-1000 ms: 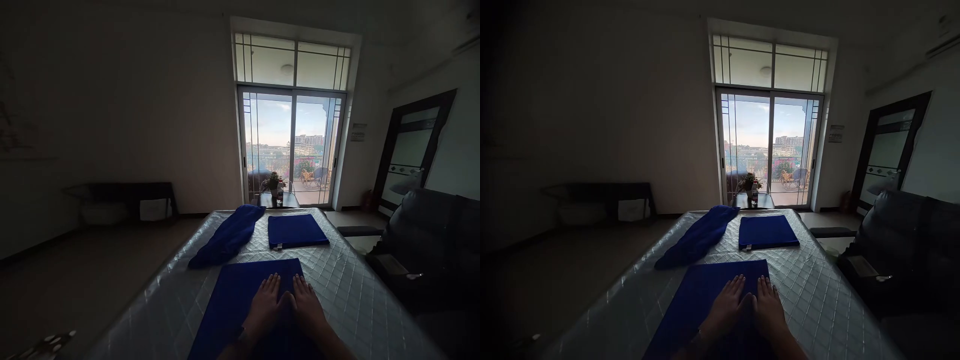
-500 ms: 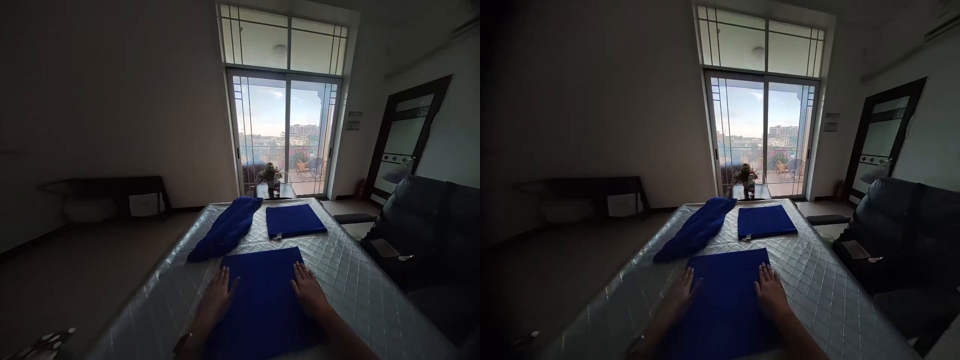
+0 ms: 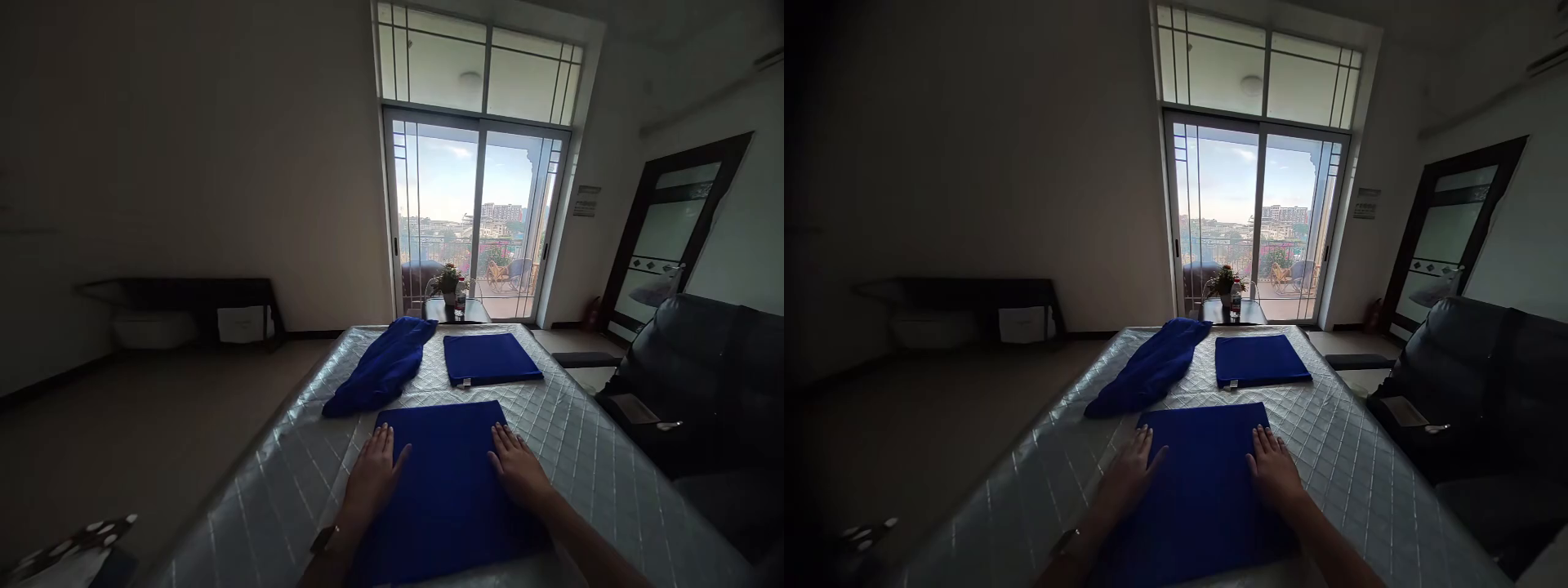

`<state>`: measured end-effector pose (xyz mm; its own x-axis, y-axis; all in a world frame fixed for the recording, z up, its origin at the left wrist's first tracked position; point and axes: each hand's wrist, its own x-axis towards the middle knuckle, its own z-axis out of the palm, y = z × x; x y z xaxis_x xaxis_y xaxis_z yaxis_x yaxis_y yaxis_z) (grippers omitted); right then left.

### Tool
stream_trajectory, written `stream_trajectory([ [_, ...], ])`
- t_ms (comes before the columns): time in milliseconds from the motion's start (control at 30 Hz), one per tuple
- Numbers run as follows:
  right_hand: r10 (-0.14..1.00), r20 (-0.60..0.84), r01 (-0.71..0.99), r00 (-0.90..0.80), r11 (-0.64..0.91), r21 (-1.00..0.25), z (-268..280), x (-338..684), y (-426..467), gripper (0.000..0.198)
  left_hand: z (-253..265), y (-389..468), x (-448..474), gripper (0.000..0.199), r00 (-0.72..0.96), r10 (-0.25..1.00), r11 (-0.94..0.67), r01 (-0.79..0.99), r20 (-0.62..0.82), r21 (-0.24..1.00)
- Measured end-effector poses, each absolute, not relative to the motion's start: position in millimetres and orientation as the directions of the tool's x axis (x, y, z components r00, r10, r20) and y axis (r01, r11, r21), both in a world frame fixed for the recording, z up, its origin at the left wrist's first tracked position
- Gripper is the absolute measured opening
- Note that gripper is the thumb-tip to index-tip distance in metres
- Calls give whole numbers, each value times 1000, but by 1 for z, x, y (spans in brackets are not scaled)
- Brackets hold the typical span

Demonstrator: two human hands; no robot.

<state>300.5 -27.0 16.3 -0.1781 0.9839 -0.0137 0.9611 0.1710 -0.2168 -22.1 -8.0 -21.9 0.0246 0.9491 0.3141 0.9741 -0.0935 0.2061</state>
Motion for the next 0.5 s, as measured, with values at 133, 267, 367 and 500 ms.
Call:
stream_trajectory([
  [133, 978, -14, 963, -207, 201, -178, 24, 298, -7, 68, -22, -7, -12, 75, 75, 921, -165, 964, 382, 210],
  [267, 978, 14, 960, -209, 208, -189, 30, 290, 20, 68, -24, -8, -9, 77, 92, 948, -166, 960, 304, 225],
  [367, 979, 26, 957, -204, 205, -207, 28, 286, 35, 68, -24, -10, -11, 78, 86, 967, -144, 961, 241, 236],
  [500, 984, 30, 957, -177, 179, -230, 17, 288, 43, 70, -19, -12, -12, 78, 84, 979, -132, 956, 188, 263],
])
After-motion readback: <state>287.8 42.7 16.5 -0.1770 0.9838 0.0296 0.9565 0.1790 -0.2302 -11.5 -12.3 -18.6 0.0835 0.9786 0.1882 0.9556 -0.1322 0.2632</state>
